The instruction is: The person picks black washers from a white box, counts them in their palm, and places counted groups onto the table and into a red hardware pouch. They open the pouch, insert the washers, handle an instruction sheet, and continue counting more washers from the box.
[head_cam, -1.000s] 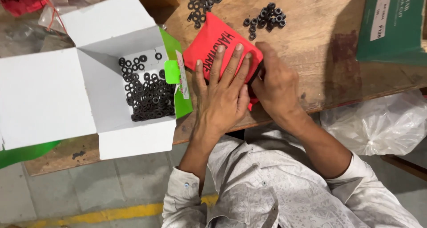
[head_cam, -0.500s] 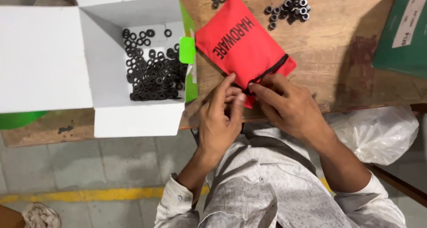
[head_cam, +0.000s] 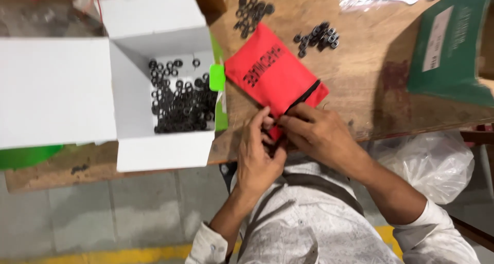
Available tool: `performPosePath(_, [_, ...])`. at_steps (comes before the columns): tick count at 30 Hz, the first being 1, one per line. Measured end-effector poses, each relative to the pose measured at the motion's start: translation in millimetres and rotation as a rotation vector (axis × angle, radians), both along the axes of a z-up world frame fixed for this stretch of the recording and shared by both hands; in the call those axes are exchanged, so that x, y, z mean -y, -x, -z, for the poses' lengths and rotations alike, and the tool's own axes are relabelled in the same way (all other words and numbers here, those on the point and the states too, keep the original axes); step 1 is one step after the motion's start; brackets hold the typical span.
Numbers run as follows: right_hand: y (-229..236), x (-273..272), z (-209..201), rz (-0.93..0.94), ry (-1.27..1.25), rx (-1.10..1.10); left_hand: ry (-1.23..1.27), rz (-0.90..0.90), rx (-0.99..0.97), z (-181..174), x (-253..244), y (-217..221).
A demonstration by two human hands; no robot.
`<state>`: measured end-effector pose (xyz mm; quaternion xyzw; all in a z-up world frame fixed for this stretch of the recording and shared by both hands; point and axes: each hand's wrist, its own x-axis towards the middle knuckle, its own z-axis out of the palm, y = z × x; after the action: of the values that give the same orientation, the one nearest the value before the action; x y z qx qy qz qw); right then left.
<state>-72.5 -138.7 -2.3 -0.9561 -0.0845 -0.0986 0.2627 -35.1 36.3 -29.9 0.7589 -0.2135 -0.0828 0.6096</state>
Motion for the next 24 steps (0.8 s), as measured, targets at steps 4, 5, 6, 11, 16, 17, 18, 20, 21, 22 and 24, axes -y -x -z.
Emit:
performPosePath(4, [1,-6,9,0.04,-0.276,0.086,-0.048,-0.008,0.19,-4,3,-2])
performPosePath(5, [3,-10,11,0.093,-0.252,0.156,-0.059,-0.047,0.231,-1,3,-1])
performPosePath(6, [1,-11,8,0.095,-0.25,0.161,-0.057,-0.044,0.236,-1,5,-4])
performPosePath(11, [6,-19,5,0.194,-0.188,0.18,0.05,-0.114,-0.05,5,8,-4])
performPosePath(16, [11,-27,1,0.185,-0.104,0.246,0.162,-0.125,-0.266,17,6,-3])
performPosePath(17, [11,-27,2,0.204,-0.099,0.267,0.258,-0.108,-0.309,19,6,-4])
performPosePath(18, [11,-27,3,0.2,-0.104,0.261,0.254,-0.114,-0.313,20,4,-4])
performPosePath(20, [12,-23,5,0.244,-0.109,0.284,0.271,-0.1,-0.312,23,2,-5])
performPosePath(21, [13,-12,7,0.245,-0.108,0.278,0.271,-0.1,-0.318,24,0,-4])
performPosePath(22, [15,-1,10,0.373,-0.113,0.278,0.302,-0.106,-0.364,25,-1,-4])
performPosePath(24, [15,16,16,0.49,-0.122,0.277,0.332,-0.123,-0.41,26,-4,-2])
